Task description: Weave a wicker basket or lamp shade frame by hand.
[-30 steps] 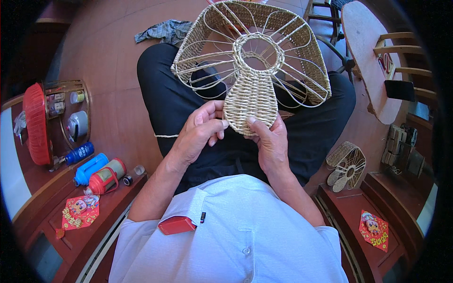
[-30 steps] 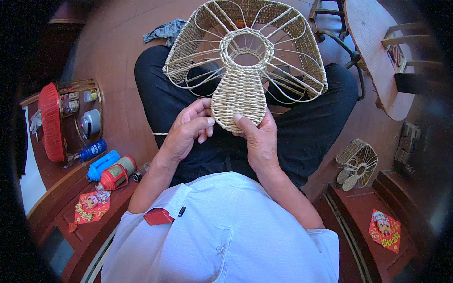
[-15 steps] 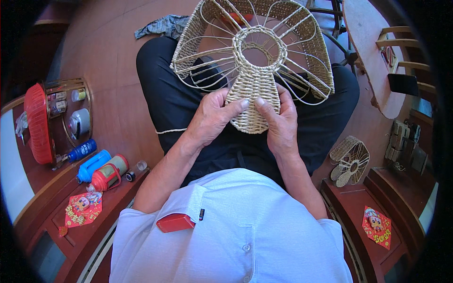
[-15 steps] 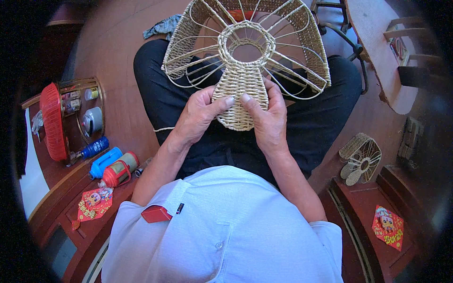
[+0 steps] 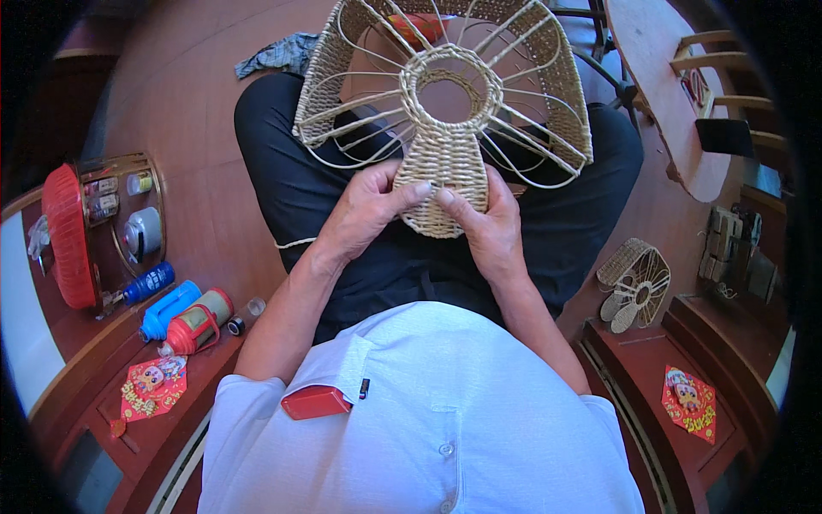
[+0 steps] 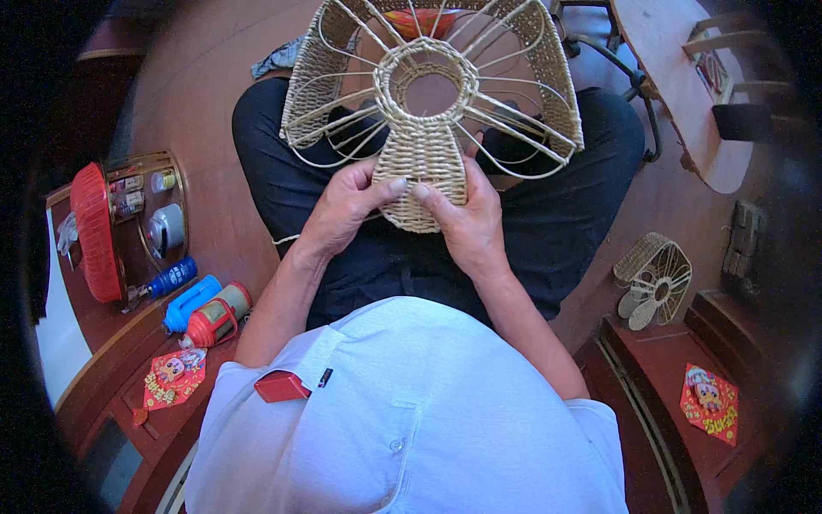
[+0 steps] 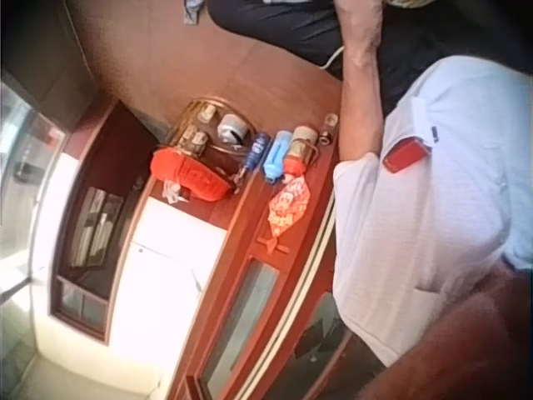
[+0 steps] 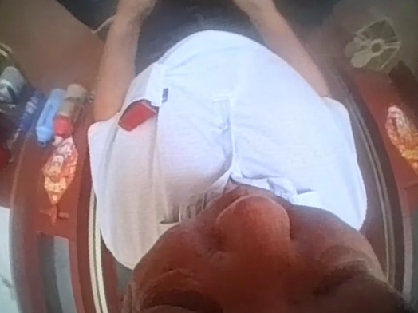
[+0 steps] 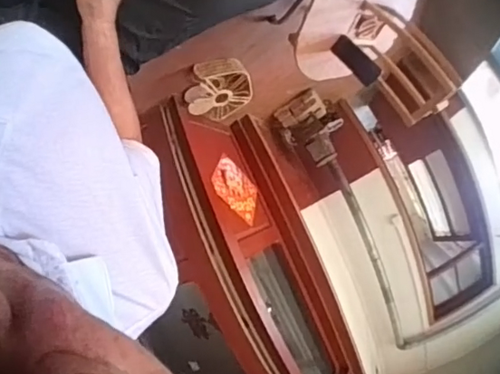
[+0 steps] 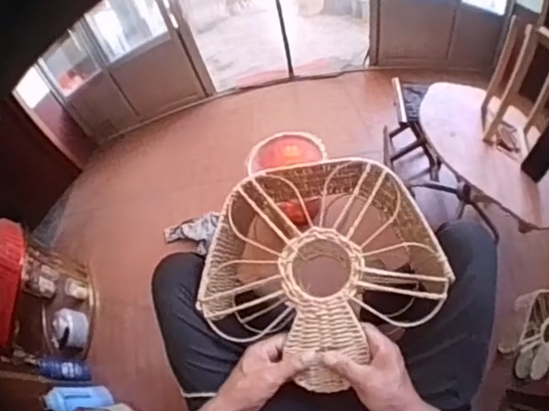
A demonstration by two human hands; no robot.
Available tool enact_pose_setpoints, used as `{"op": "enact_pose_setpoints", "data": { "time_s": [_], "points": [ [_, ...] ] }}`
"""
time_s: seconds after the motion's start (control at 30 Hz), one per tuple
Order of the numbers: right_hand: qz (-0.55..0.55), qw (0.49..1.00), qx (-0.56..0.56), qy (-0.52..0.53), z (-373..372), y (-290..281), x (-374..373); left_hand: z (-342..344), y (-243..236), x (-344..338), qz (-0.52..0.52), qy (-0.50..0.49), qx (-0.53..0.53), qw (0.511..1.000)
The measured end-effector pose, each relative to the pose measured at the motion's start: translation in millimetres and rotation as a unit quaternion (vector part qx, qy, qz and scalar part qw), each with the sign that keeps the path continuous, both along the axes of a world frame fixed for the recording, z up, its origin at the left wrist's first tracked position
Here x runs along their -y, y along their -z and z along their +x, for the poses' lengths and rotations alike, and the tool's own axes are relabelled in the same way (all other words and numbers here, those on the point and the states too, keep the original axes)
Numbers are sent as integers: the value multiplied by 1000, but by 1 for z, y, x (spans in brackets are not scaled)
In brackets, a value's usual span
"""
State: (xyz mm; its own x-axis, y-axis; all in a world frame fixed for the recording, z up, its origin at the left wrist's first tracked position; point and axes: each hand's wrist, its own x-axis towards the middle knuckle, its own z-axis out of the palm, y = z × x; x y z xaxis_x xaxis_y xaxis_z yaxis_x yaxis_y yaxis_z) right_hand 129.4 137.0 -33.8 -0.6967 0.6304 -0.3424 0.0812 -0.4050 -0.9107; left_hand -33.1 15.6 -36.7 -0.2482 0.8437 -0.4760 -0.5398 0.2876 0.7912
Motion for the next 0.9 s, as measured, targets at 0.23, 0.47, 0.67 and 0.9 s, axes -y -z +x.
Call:
{"op": "enact_pose_setpoints", "data": {
  "time_s": [0.23, 0.47, 0.67, 0.9],
  "points": [
    [-48, 994, -96, 16, -12, -5, -22, 14, -2, -9, 12, -72, -107, 992],
    [-1, 998, -62, 32, -14, 8, -14, 20, 8, 1, 9, -83, -79, 993],
    [65, 997, -13, 26, -13, 7, -11, 19, 7, -7, 41, -92, -41, 994],
    [25, 998, -35, 38, -5, 8, -7, 16, 11, -5, 47, -71, -28, 996]
  ]
}}
